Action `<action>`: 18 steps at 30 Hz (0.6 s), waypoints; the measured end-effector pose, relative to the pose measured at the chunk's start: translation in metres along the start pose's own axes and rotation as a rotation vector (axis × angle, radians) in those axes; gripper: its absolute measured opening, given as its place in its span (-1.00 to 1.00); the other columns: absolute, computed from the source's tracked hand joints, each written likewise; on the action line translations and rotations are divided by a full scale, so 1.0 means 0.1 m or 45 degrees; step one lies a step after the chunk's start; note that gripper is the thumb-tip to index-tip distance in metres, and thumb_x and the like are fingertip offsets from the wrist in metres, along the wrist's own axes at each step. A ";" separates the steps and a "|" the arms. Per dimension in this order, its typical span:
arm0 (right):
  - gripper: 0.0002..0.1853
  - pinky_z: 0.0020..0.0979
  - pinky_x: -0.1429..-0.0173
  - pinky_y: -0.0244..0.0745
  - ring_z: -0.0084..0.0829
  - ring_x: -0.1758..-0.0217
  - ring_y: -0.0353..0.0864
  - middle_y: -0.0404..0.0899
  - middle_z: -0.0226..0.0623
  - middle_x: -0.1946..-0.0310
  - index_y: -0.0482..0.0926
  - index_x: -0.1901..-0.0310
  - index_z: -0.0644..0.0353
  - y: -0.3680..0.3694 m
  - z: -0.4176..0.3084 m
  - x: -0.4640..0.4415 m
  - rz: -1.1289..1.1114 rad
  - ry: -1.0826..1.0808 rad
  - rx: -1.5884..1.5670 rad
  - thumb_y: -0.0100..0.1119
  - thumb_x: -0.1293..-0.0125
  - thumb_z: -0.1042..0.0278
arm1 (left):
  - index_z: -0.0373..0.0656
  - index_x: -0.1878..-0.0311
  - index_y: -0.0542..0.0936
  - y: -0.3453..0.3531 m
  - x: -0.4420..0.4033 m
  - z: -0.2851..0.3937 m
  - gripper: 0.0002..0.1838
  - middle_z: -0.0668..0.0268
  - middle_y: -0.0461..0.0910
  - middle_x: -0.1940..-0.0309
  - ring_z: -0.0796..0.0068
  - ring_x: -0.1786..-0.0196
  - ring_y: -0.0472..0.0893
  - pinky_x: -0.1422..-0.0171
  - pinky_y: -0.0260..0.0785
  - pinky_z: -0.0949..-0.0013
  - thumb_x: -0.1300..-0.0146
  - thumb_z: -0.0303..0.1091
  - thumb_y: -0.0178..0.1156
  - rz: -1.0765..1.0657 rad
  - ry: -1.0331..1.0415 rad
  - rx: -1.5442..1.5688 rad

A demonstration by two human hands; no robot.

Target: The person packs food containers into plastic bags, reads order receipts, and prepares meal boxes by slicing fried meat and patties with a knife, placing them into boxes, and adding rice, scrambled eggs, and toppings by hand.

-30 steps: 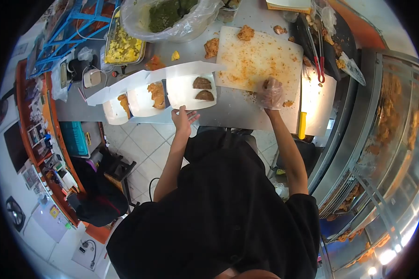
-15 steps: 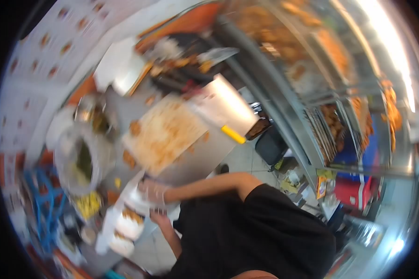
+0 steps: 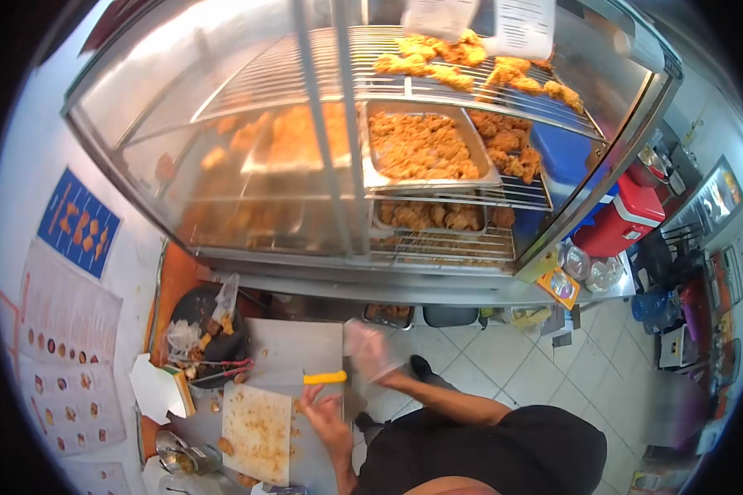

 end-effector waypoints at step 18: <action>-0.51 -0.57 0.65 0.05 -0.62 0.74 0.19 0.23 -0.46 0.77 0.39 0.45 0.15 -3.41 -0.97 -0.62 0.305 -0.290 -0.091 -0.14 -0.55 -0.06 | -0.26 -0.13 0.30 2.76 -1.34 3.24 -0.61 0.08 0.58 0.09 0.46 0.11 0.58 -0.05 0.40 0.35 -0.33 -0.43 0.21 -0.016 1.234 0.287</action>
Point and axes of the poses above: each hand's wrist, its own x-axis away from the middle knuckle, its own y-axis out of the palm, z = x × y, the point moved 8 cm from there along -x, towards the middle knuckle
